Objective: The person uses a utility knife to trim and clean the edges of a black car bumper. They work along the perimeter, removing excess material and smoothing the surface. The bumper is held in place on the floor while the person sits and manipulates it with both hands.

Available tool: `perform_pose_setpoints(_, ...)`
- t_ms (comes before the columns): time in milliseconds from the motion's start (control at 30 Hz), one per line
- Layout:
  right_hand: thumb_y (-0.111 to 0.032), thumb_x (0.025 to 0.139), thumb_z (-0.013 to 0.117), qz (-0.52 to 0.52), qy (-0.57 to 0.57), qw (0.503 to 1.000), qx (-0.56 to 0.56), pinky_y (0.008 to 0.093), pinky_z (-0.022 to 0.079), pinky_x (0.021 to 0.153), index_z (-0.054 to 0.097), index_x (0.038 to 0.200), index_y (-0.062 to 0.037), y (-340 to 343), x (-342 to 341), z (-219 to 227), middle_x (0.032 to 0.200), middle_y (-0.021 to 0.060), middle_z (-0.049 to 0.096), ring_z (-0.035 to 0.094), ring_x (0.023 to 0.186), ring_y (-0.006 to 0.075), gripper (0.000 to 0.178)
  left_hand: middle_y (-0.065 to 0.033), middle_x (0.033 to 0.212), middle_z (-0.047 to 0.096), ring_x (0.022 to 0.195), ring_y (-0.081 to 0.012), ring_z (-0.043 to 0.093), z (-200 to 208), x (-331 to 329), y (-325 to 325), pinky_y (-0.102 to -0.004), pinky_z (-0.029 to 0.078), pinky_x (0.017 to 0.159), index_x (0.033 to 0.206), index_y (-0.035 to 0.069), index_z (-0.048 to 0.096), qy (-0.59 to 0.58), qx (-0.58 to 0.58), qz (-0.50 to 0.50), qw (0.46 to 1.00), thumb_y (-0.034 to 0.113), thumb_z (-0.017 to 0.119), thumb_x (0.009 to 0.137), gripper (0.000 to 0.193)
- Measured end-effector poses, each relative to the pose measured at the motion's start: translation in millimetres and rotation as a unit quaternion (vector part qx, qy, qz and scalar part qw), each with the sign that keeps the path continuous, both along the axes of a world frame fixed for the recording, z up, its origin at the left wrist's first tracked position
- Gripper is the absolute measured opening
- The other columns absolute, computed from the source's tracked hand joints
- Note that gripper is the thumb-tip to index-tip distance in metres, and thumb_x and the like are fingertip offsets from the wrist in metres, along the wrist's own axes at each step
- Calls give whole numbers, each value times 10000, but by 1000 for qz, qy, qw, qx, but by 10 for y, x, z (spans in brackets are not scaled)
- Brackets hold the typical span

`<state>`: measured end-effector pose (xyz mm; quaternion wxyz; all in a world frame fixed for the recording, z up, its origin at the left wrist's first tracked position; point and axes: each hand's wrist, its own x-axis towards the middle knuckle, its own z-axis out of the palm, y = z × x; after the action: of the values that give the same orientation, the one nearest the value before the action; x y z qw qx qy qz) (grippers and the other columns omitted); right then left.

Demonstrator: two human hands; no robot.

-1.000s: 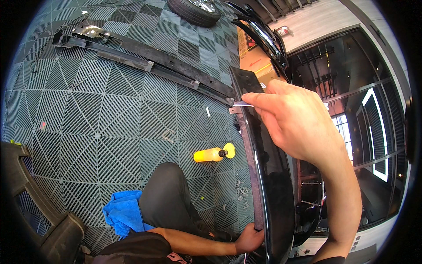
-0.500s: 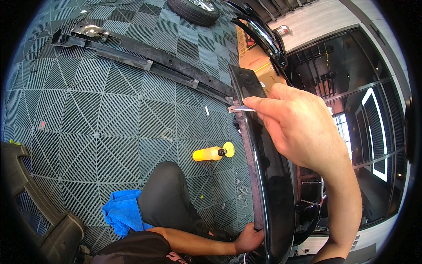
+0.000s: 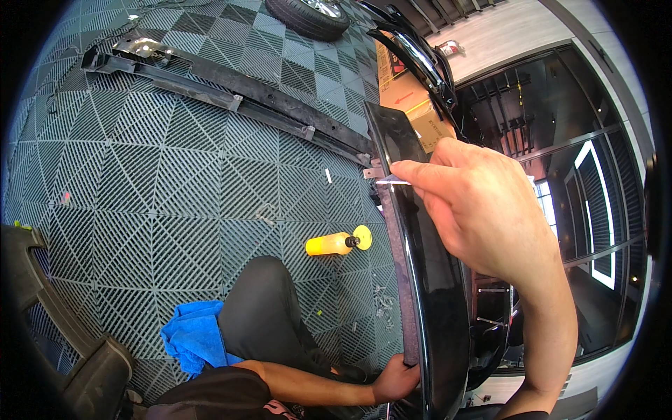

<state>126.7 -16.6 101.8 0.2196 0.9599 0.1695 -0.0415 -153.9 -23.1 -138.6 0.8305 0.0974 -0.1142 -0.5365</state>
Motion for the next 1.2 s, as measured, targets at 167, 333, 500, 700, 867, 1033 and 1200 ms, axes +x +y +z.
perform_pose_setpoints(167, 6, 794, 671, -1, 4, 1000, 7, 412, 479, 634, 748, 1090, -51, 20, -26, 21, 767, 111, 564, 609, 718, 304, 311, -28, 903, 698, 835, -80, 616, 31, 32, 38, -270, 521, 724, 1044, -49, 675, 13, -9, 0, 1000, 141, 544, 1044, 231)
perform_pose_setpoints(333, 11, 778, 678, -5, 9, 1000, 6, 414, 477, 631, 748, 1089, -54, 58, -66, 49, 768, 113, 571, 614, 722, 309, 325, -30, 908, 701, 845, -84, 621, 33, 33, 39, -274, 524, 732, 1043, -49, 676, 1, -10, 12, 1000, 143, 546, 1043, 232)
perform_pose_setpoints(500, 13, 766, 685, -9, 15, 1000, -4, 411, 476, 628, 748, 1090, -55, 78, -103, 81, 772, 112, 581, 613, 714, 310, 337, -29, 897, 696, 832, -83, 618, 95, 71, 93, -272, 523, 724, 1042, -47, 675, 20, -16, 19, 999, 146, 549, 1043, 230)
perform_pose_setpoints(700, 14, 758, 688, -20, 24, 999, -12, 400, 478, 622, 753, 1078, -54, 139, -140, 121, 767, 103, 588, 617, 710, 297, 334, -25, 889, 689, 812, -82, 613, 81, 249, 241, -263, 519, 704, 1042, -44, 673, 49, -95, -16, 994, 147, 551, 1044, 227)
perform_pose_setpoints(867, 11, 751, 688, -16, 30, 999, -33, 393, 481, 612, 757, 1075, -58, 212, -109, 173, 766, 95, 592, 625, 710, 291, 338, -16, 881, 684, 793, -79, 609, 34, 46, 38, -258, 511, 685, 1025, -40, 672, 50, -55, 4, 997, 140, 548, 1044, 219)
perform_pose_setpoints(1033, 7, 734, 693, -21, 41, 998, -32, 393, 480, 602, 757, 1068, -58, 192, -141, 201, 768, 92, 594, 625, 706, 290, 346, -9, 851, 678, 772, -77, 607, 83, -11, 19, -263, 507, 671, 1005, -33, 670, 23, -8, -1, 1000, 144, 547, 1043, 220)
perform_pose_setpoints(1200, 5, 723, 698, -22, 39, 998, -36, 399, 478, 597, 756, 1060, -61, 228, -148, 212, 761, 89, 592, 622, 695, 290, 348, -10, 804, 669, 744, -78, 609, 59, -6, -2, -264, 502, 649, 991, -30, 673, 12, 4, -28, 1000, 167, 547, 1046, 240)
